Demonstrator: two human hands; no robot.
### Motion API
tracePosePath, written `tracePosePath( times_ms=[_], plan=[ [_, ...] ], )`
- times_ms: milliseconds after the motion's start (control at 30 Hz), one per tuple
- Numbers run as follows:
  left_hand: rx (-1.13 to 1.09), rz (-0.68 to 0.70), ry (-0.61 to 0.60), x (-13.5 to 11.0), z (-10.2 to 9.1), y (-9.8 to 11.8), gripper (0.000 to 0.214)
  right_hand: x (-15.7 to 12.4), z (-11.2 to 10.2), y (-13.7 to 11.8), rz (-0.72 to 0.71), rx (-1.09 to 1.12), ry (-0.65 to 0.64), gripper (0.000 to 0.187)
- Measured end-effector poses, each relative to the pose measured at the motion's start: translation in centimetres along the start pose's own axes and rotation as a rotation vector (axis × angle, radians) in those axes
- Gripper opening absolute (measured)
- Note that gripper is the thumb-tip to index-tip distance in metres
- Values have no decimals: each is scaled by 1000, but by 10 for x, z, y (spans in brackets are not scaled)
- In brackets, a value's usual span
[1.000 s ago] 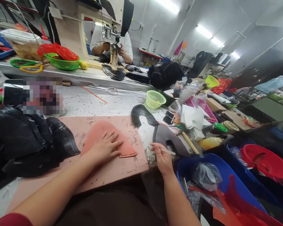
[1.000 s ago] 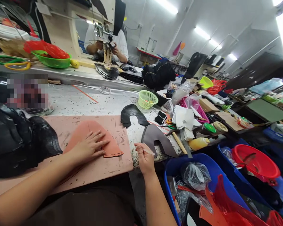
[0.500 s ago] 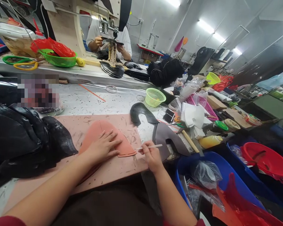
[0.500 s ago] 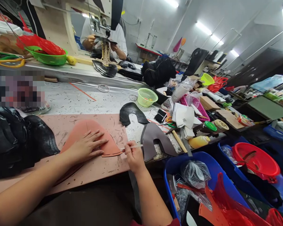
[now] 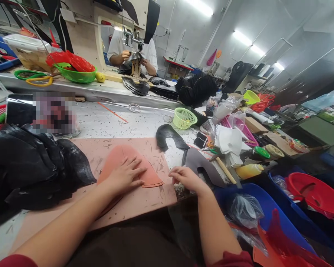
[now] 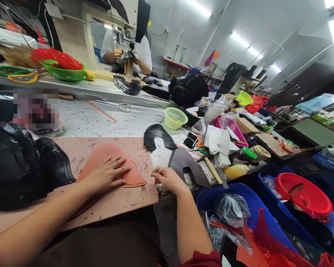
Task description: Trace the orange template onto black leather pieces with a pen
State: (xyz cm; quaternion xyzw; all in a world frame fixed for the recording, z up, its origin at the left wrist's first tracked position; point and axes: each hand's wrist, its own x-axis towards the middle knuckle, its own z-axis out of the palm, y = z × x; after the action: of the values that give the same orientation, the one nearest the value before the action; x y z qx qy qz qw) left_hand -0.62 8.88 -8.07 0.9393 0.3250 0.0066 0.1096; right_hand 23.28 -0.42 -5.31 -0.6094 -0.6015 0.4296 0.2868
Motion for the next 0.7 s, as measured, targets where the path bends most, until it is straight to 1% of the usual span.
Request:
tracePosePath(
  times_ms=[33, 100, 167, 233, 267, 300, 367, 433, 467, 500, 533, 567, 633, 667, 700],
  plan=[
    [3, 2, 10, 0, 1, 0, 47, 4, -5, 0, 14, 60, -6, 24],
    [12, 13, 49, -1, 4, -2, 46, 21, -3, -6, 4, 143, 15, 23],
    [28, 28, 115, -3, 8, -4, 47, 45, 14, -16, 15, 129, 87, 17],
    [48, 36, 208, -4, 12, -6, 48, 70, 35, -27, 63, 45, 157, 7],
    [60, 42, 260, -5, 12, -7, 48, 80, 46, -32, 81, -5, 177, 7],
    [72, 54, 313, -7, 12, -8, 47, 87, 54, -38, 84, -49, 182, 11],
    [91, 101, 414, -10, 8, -9, 40, 92, 65, -47, 15, -117, 164, 14],
    [92, 131, 541, -16, 1, -9, 32, 87, 64, -55, -168, -135, 138, 11],
    [85, 124, 619, -21, -3, -10, 28, 83, 58, -58, -279, -118, 133, 9],
    [73, 104, 698, -27, -8, -11, 25, 79, 48, -60, -377, -88, 140, 8],
    [60, 74, 770, -34, -12, -12, 23, 77, 33, -61, -451, -45, 159, 7],
    [48, 41, 829, -41, -17, -14, 21, 77, 14, -60, -494, 5, 190, 9],
    [33, -27, 887, -58, -25, -19, 21, 85, -32, -57, -490, 85, 284, 16],
    [31, -61, 882, -65, -28, -22, 21, 92, -55, -53, -452, 88, 342, 17],
    [33, -95, 870, -72, -30, -25, 22, 102, -76, -48, -386, 55, 384, 17]
  ],
)
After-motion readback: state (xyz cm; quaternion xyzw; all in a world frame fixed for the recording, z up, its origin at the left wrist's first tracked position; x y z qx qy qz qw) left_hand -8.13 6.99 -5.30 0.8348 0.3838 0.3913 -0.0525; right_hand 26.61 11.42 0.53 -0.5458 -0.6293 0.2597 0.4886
